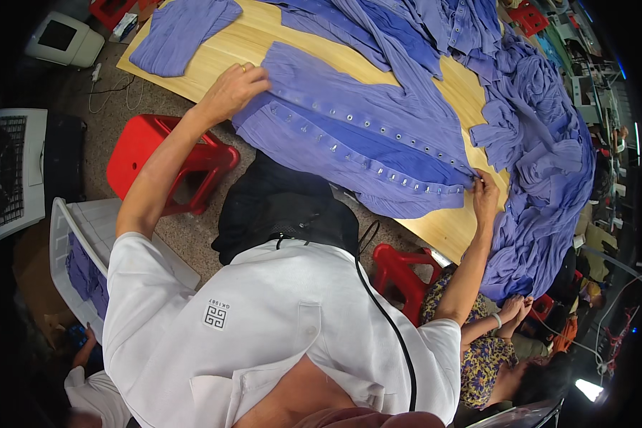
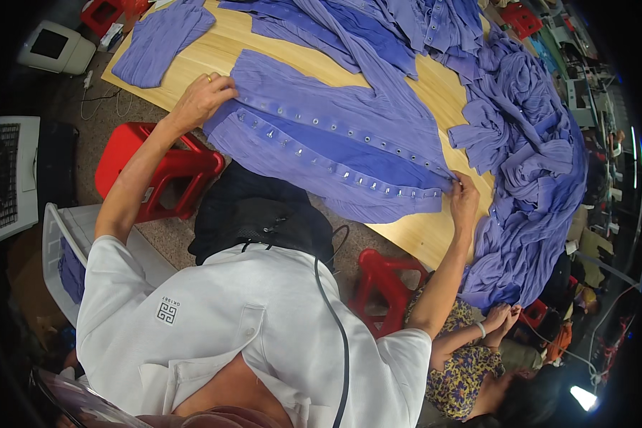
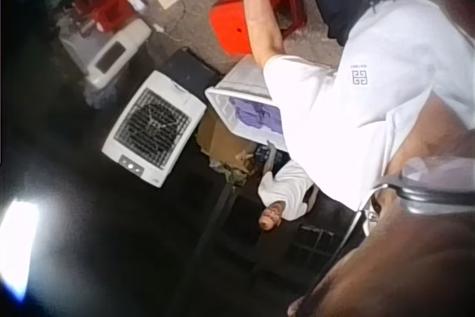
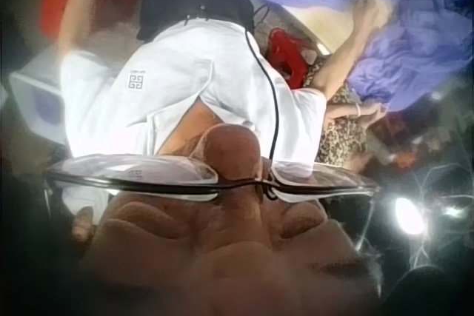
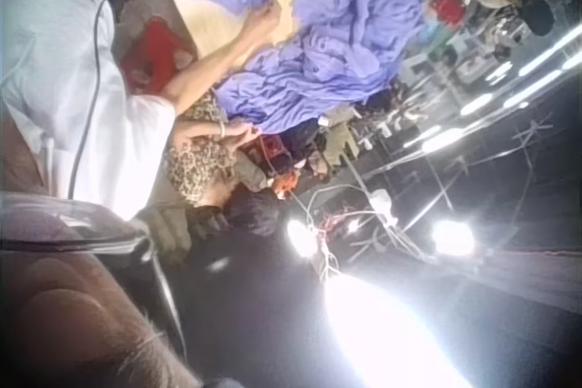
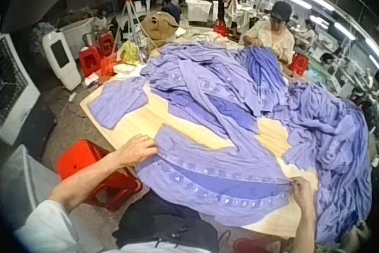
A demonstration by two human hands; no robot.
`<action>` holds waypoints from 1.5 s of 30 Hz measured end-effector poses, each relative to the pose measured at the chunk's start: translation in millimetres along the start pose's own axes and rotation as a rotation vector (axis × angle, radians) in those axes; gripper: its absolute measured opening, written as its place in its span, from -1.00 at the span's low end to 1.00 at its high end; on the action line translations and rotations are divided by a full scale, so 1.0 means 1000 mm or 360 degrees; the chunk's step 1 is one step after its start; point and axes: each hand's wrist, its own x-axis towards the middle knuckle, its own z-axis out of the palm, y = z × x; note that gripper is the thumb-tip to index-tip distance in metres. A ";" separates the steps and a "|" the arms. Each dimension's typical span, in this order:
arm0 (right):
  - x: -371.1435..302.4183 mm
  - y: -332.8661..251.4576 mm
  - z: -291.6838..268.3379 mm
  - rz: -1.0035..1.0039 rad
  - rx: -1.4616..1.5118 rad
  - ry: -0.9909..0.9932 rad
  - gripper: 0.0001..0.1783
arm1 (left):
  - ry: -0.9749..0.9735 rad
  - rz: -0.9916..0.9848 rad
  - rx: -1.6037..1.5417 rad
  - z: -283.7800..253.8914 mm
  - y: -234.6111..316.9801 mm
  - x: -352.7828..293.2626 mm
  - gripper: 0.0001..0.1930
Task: Folding and inspecting purple garments at a workshop table.
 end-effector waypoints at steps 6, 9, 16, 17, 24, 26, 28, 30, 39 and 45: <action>-0.013 0.004 0.012 -0.0207 -0.0320 0.0147 -0.67 | -0.0157 0.0030 -0.0068 0.004 -0.003 0.001 -0.73; -0.034 -0.005 0.021 -0.0258 -0.0413 0.0356 -0.67 | -0.0079 0.0004 -0.0095 0.003 -0.001 0.000 -0.72; -0.084 -0.065 0.042 -0.0324 -0.0464 0.0219 -0.43 | -0.0111 -0.0388 -0.0271 -0.003 0.069 -0.007 -0.58; -0.084 -0.065 0.039 -0.0277 -0.0453 0.0159 -0.42 | -0.0138 -0.0354 -0.0236 -0.001 0.077 -0.006 -0.56; -0.059 -0.072 0.015 -0.0303 -0.0499 -0.0131 -0.56 | -0.0145 -0.0244 -0.0255 0.010 0.086 0.008 -0.71; -0.057 -0.072 0.016 -0.0362 -0.0462 -0.0157 -0.61 | -0.0175 -0.0212 -0.0298 0.006 0.087 0.013 -0.73; -0.057 -0.074 0.013 -0.0374 -0.0445 -0.0130 -0.65 | -0.0034 -0.0158 -0.0263 0.003 0.089 0.010 -0.76; -0.059 -0.074 0.012 -0.0405 -0.0426 -0.0046 -0.68 | 0.0090 -0.0131 -0.0226 0.001 0.090 0.004 -0.78; -0.076 -0.077 0.007 -0.0315 -0.0264 0.0186 -0.78 | 0.0358 -0.0438 -0.0473 -0.006 0.097 -0.029 -0.81; -0.064 -0.069 -0.001 0.0006 0.0362 0.0259 -0.81 | 0.0552 -0.0479 -0.0546 -0.012 0.106 -0.032 -0.84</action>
